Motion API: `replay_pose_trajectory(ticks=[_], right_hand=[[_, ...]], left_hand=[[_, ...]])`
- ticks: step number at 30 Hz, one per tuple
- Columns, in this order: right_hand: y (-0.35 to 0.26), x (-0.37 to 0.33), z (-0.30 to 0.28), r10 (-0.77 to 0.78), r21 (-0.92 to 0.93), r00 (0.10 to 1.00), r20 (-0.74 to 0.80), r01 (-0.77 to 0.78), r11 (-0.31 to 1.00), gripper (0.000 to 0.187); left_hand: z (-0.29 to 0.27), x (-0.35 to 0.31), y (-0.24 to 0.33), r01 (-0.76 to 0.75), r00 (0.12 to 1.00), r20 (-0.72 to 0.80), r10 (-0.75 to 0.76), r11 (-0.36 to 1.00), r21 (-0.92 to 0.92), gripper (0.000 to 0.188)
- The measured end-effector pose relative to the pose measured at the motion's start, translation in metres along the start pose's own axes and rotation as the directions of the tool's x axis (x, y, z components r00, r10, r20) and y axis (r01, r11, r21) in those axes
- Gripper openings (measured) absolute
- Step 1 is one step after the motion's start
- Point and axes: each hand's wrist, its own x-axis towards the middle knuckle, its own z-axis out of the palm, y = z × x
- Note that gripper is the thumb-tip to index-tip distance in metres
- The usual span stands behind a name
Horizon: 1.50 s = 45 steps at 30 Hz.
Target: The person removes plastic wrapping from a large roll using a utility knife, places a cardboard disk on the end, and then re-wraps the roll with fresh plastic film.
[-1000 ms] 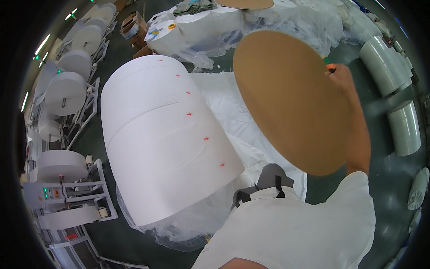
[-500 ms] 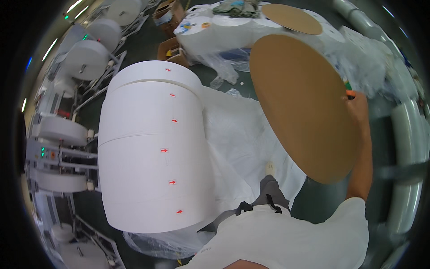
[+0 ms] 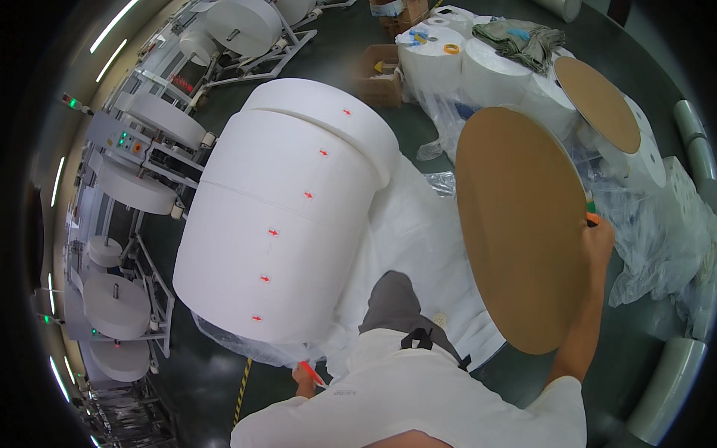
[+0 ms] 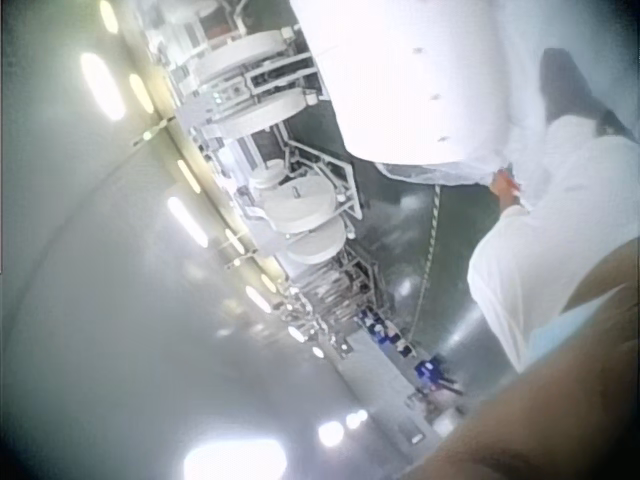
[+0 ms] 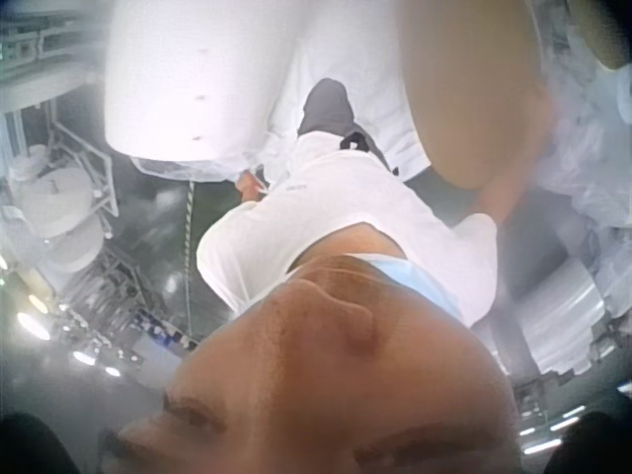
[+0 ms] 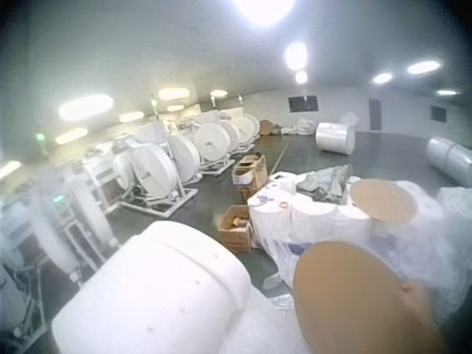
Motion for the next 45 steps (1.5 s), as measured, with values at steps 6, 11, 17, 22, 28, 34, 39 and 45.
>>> replay_pose_trajectory(ticks=[6, 11, 17, 22, 28, 34, 39, 45], right_hand=[[-0.021, 0.139, 0.038, -0.115, -0.059, 0.993, -0.004, 0.115, 0.992, 0.022], [-0.057, 0.264, 0.053, -0.188, 0.007, 0.981, 0.042, 0.188, 0.982, 0.020], [-0.170, 0.371, 0.072, -0.272, 0.194, 0.959, 0.080, 0.252, 0.948, 0.026], [-0.186, 0.471, 0.120, -0.333, 0.025, 0.941, 0.066, 0.332, 0.943, 0.040], [-0.264, 0.615, 0.280, -0.527, 0.227, 0.840, 0.131, 0.492, 0.840, 0.049], [-0.346, 0.782, 0.466, -0.628, 0.309, 0.742, 0.234, 0.556, 0.772, 0.036], [-0.449, 0.850, 0.558, -0.640, 0.379, 0.672, 0.372, 0.519, 0.766, 0.022], [-0.536, 0.905, 0.645, -0.709, 0.496, 0.618, 0.339, 0.523, 0.693, 0.023]], left_hand=[[0.085, -0.059, 0.017, -0.121, 0.746, -0.504, 0.434, 0.834, 0.538, 0.042], [0.230, -0.057, 0.099, -0.187, 0.955, 0.032, 0.296, 0.511, 0.839, 0.044], [0.390, -0.011, 0.317, -0.654, 0.739, 0.539, 0.404, 0.239, 0.718, 0.049], [0.512, -0.070, 0.605, -0.883, 0.432, 0.450, 0.782, 0.266, 0.386, 0.050], [0.608, -0.139, 0.821, -0.814, 0.486, 0.279, 0.828, 0.545, -0.198, 0.064], [0.703, -0.130, 0.978, 0.133, 0.813, 0.401, 0.422, 0.536, -0.834, 0.069], [0.730, -0.098, 1.052, 0.323, 0.852, 0.414, 0.321, 0.300, -0.898, 0.064], [0.730, -0.051, 1.112, 0.445, 0.833, 0.295, 0.467, -0.249, -0.860, 0.068]])
